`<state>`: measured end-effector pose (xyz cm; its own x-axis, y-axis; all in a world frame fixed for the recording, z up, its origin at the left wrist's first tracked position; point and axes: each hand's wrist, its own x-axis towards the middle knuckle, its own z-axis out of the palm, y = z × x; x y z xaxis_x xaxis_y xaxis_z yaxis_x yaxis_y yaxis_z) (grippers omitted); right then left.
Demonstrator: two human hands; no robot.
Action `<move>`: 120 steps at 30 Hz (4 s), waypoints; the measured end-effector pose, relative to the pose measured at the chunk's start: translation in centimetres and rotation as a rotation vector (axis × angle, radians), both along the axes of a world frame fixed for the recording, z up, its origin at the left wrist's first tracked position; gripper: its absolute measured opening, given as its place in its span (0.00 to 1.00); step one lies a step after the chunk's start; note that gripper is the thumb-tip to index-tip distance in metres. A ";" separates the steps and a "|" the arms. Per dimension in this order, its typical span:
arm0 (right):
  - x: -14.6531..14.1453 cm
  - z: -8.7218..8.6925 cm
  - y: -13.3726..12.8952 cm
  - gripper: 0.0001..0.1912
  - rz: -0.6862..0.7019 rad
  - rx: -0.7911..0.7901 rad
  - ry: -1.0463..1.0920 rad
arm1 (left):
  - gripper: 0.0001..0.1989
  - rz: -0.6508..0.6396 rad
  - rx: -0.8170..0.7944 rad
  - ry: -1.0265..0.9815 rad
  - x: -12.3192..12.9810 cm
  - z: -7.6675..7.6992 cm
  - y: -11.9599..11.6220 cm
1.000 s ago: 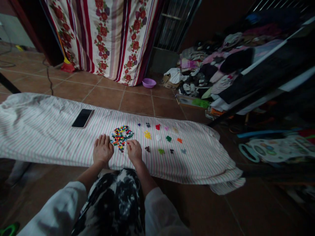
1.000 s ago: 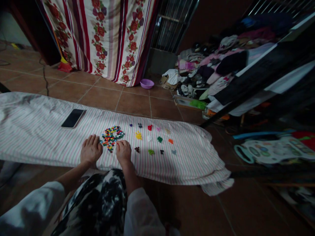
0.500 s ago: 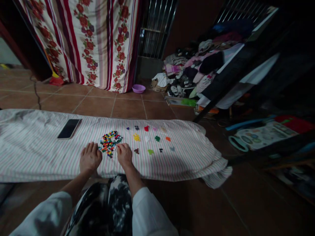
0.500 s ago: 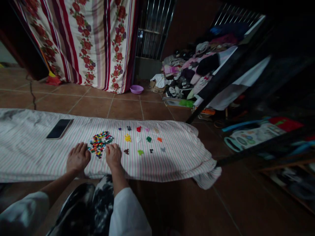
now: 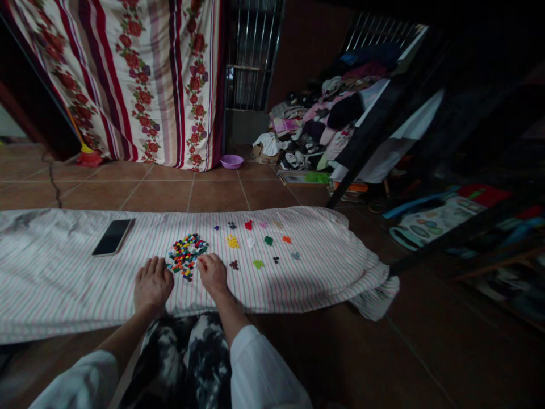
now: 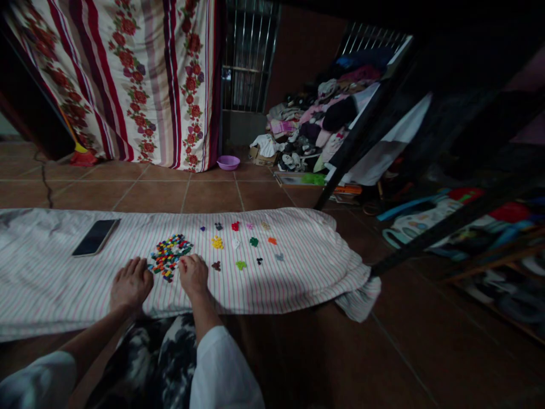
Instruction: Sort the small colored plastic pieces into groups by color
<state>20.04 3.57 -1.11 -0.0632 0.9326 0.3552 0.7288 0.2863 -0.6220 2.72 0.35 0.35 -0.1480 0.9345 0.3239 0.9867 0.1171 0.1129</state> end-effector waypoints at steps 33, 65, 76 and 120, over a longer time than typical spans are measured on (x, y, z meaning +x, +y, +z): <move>0.3 -0.1 -0.5 0.10 -0.017 0.080 0.071 | 0.18 -0.124 -0.004 0.069 -1.9 1.7 0.3; 17.1 -0.5 14.8 0.21 -0.460 -0.182 0.070 | 0.14 -0.126 0.020 0.066 -2.0 1.0 1.0; 17.6 1.4 13.3 0.20 -0.448 -0.164 0.060 | 0.12 -0.119 0.039 0.101 -1.9 1.2 0.8; -1.3 -0.3 -3.4 0.10 0.111 0.016 -0.052 | 0.13 -0.126 0.062 -0.036 -2.5 0.5 0.8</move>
<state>18.75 0.16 -1.43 -0.1846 0.9132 0.3633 0.7234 0.3765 -0.5788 0.25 1.16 0.88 -0.0433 0.9248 0.3780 0.9882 -0.0159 0.1521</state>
